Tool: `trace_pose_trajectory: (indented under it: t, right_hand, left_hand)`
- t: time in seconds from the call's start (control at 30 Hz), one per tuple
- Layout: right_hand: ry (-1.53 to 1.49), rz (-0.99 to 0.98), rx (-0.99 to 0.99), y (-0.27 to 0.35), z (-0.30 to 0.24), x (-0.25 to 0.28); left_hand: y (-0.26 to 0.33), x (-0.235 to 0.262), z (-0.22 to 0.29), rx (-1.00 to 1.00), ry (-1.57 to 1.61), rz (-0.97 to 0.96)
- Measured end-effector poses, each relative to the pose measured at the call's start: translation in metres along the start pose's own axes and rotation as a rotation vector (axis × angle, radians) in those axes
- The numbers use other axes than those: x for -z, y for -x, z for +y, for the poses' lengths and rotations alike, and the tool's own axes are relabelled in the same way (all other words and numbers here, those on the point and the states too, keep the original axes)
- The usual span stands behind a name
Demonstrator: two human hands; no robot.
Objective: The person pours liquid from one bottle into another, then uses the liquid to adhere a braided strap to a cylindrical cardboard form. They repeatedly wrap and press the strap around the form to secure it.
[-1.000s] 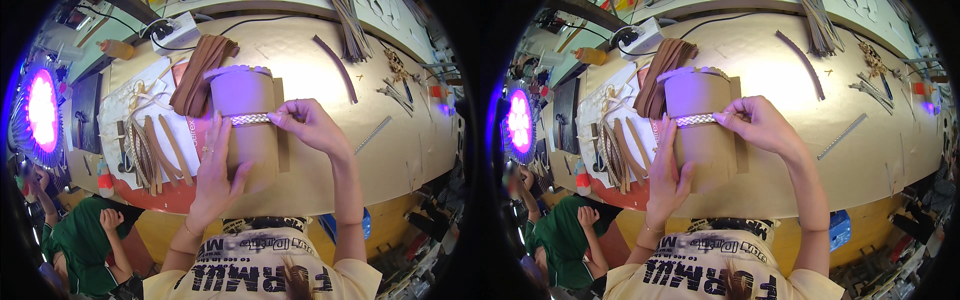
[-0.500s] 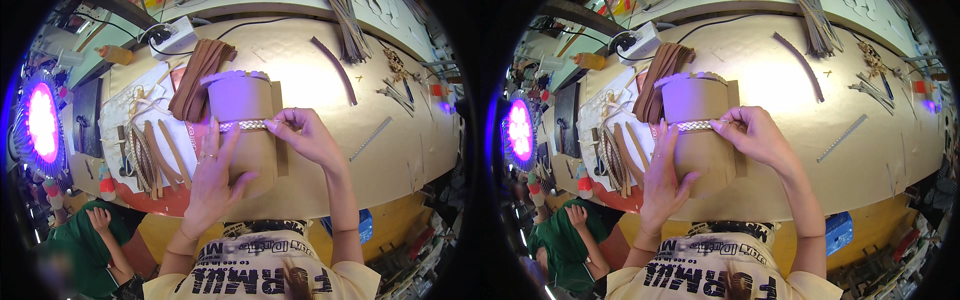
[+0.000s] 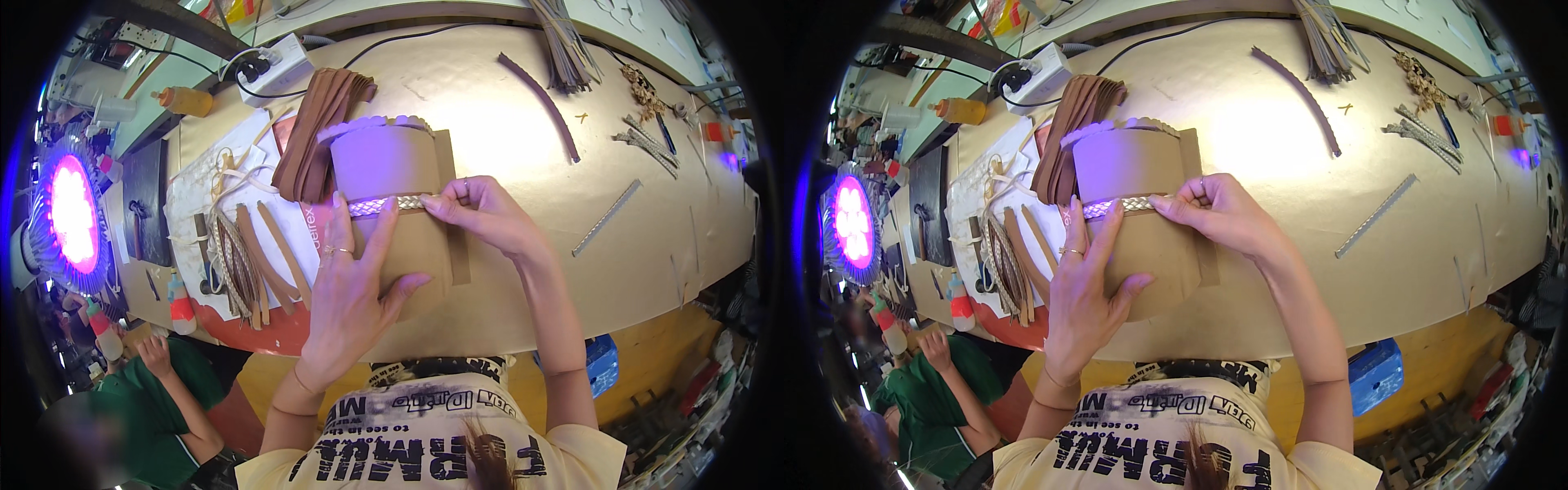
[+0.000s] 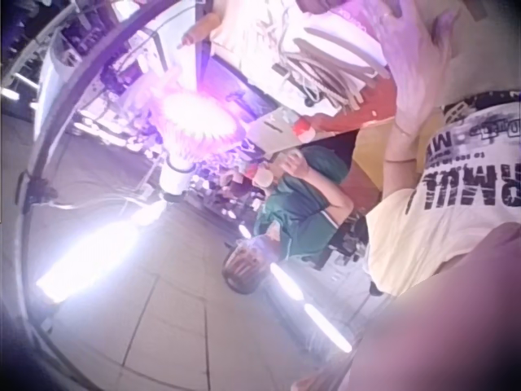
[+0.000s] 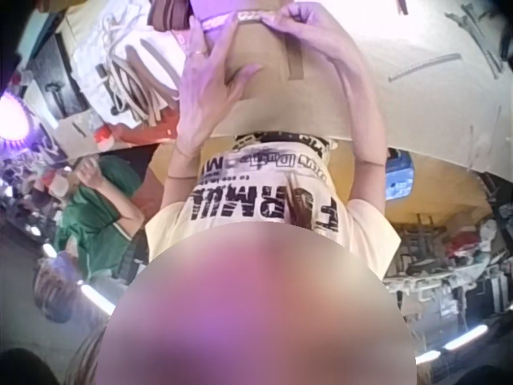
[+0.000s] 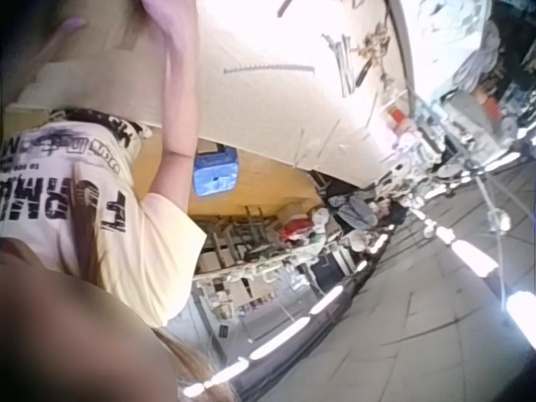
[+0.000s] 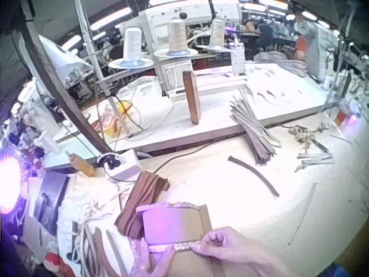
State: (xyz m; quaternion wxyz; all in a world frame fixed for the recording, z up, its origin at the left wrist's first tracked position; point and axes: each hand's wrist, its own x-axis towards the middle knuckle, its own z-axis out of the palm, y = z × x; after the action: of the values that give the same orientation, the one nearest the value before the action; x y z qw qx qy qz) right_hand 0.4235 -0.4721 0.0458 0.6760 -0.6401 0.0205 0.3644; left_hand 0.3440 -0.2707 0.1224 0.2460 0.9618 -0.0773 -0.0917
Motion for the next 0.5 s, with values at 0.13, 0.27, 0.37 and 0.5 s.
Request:
trace_pose_trajectory:
  t: [0.13,0.27,0.37,0.5]
  right_hand:
    - [-0.117,0.002,-0.077,-0.005,0.011,-0.001]
    - [-0.216,0.060,-0.170,-0.001,0.012,-0.005]
    - [-0.246,0.113,-0.118,0.004,0.013,-0.008]
    - [-0.176,0.454,0.090,0.017,0.023,-0.015]
  left_hand:
    - [0.000,-0.001,0.001,0.005,0.053,0.015]
    - [0.000,-0.001,0.003,-0.005,0.022,0.029]
    - [-0.001,0.001,0.005,0.032,0.059,0.000]
    - [-0.001,0.004,0.008,0.036,-0.001,-0.015]
